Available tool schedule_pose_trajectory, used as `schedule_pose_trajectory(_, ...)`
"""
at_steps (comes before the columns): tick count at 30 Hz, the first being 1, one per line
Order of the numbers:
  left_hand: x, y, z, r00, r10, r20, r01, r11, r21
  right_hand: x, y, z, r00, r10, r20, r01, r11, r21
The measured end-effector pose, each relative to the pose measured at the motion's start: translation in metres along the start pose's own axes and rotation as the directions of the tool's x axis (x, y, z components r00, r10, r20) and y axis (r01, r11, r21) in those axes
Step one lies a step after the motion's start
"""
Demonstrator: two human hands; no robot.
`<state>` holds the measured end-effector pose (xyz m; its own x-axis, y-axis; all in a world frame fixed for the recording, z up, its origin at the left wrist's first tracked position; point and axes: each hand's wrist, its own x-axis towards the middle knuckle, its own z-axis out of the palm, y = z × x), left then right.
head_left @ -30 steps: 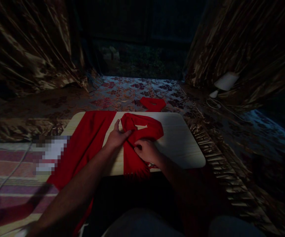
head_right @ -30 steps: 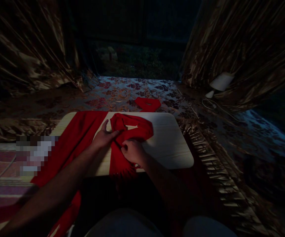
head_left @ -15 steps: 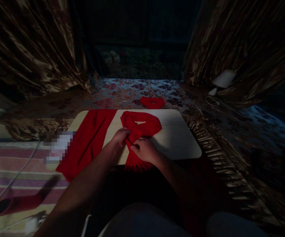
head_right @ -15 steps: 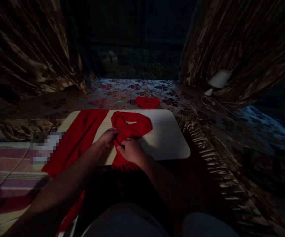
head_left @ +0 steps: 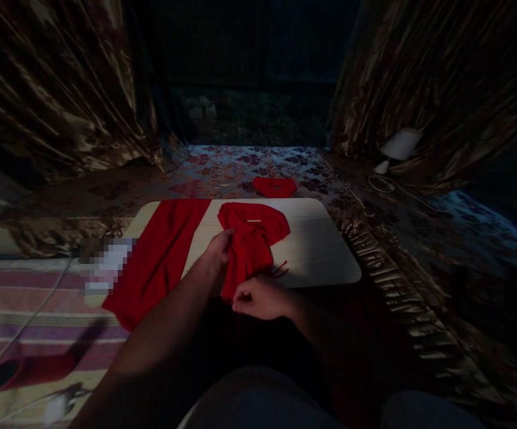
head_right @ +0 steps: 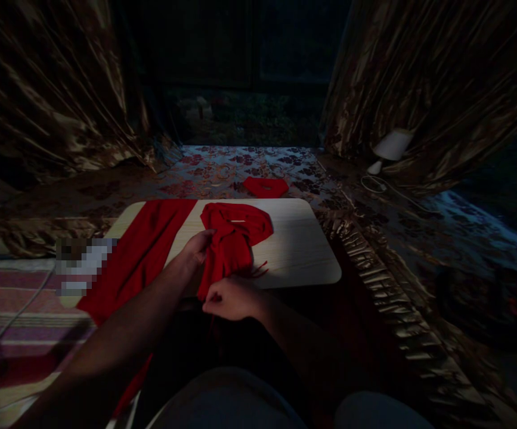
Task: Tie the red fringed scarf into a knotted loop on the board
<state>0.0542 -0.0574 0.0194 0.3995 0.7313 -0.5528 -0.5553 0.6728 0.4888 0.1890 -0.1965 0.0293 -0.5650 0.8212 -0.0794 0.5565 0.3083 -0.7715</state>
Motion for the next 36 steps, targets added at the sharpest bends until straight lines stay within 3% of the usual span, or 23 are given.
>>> schedule_pose_trajectory(1,0.000,0.000,-0.001,1.000,-0.010,0.008,0.010,1.000,0.006,0.005,0.009,-0.005,0.974,0.073,-0.215,-0.068,0.997,0.032)
schedule_pose_trajectory(2,0.000,0.001,-0.003,1.000,-0.018,0.005,0.018,1.000,0.009,0.012,0.020,-0.011,0.895,0.160,-0.417,-0.138,0.987,0.083)
schedule_pose_trajectory(3,0.001,0.000,-0.005,1.000,-0.023,-0.003,0.023,1.000,0.008,0.019,0.031,-0.017,0.780,0.243,-0.577,-0.200,0.970,0.139)
schedule_pose_trajectory(4,0.002,0.000,-0.006,1.000,-0.026,-0.011,0.026,1.000,0.002,0.026,0.042,-0.022,0.682,0.309,-0.662,-0.231,0.951,0.205)
schedule_pose_trajectory(5,0.002,-0.001,-0.007,0.999,-0.028,-0.018,0.028,1.000,-0.005,0.032,0.051,-0.027,0.634,0.384,-0.671,-0.237,0.923,0.304)
schedule_pose_trajectory(6,0.003,-0.001,-0.008,0.999,-0.031,-0.020,0.030,0.999,-0.011,0.037,0.058,-0.030,0.620,0.462,-0.634,-0.223,0.879,0.422)
schedule_pose_trajectory(8,0.004,-0.003,-0.009,0.999,-0.033,-0.009,0.032,0.999,-0.020,0.044,0.064,-0.032,0.694,0.558,-0.455,-0.174,0.744,0.646)
schedule_pose_trajectory(10,0.004,-0.004,-0.008,1.000,-0.030,0.002,0.030,0.999,-0.022,0.045,0.061,-0.030,0.793,0.556,-0.248,-0.155,0.578,0.801)
schedule_pose_trajectory(12,0.004,-0.005,-0.007,1.000,-0.016,0.011,0.017,1.000,-0.022,0.045,0.057,-0.028,0.847,0.522,-0.097,-0.181,0.456,0.871)
schedule_pose_trajectory(14,0.004,-0.006,-0.007,1.000,-0.005,0.009,0.005,1.000,-0.016,0.046,0.053,-0.029,0.842,0.536,-0.050,-0.206,0.406,0.890)
schedule_pose_trajectory(18,0.001,-0.007,-0.007,1.000,0.010,-0.003,-0.010,1.000,0.021,0.052,0.050,-0.044,0.808,0.579,-0.108,-0.127,0.351,0.928)
schedule_pose_trajectory(23,-0.004,-0.010,-0.012,0.994,-0.029,0.105,0.022,0.998,0.064,0.054,0.037,-0.053,0.885,0.465,0.015,-0.107,0.173,0.979)
schedule_pose_trajectory(25,-0.002,-0.012,-0.014,0.993,-0.022,0.119,0.016,0.999,0.052,0.053,0.034,-0.044,0.894,0.448,0.005,-0.118,0.225,0.967)
schedule_pose_trajectory(26,0.000,-0.013,-0.015,0.995,0.002,0.100,-0.005,1.000,0.031,0.053,0.034,-0.038,0.892,0.451,-0.027,-0.123,0.299,0.946)
schedule_pose_trajectory(29,0.008,-0.014,-0.016,0.994,0.102,0.032,-0.100,0.993,-0.070,0.051,0.040,-0.016,0.844,0.468,-0.263,-0.132,0.655,0.744)
schedule_pose_trajectory(31,0.013,-0.015,-0.016,0.991,0.127,0.034,-0.122,0.985,-0.125,0.049,0.046,-0.006,0.790,0.443,-0.424,-0.154,0.812,0.562)
schedule_pose_trajectory(33,0.015,-0.015,-0.016,0.991,0.127,0.043,-0.119,0.981,-0.155,0.048,0.049,-0.002,0.780,0.441,-0.443,-0.161,0.826,0.540)
schedule_pose_trajectory(36,0.015,-0.016,-0.013,0.991,0.130,0.038,-0.123,0.979,-0.160,0.045,0.047,-0.004,0.856,0.446,-0.263,-0.112,0.655,0.747)
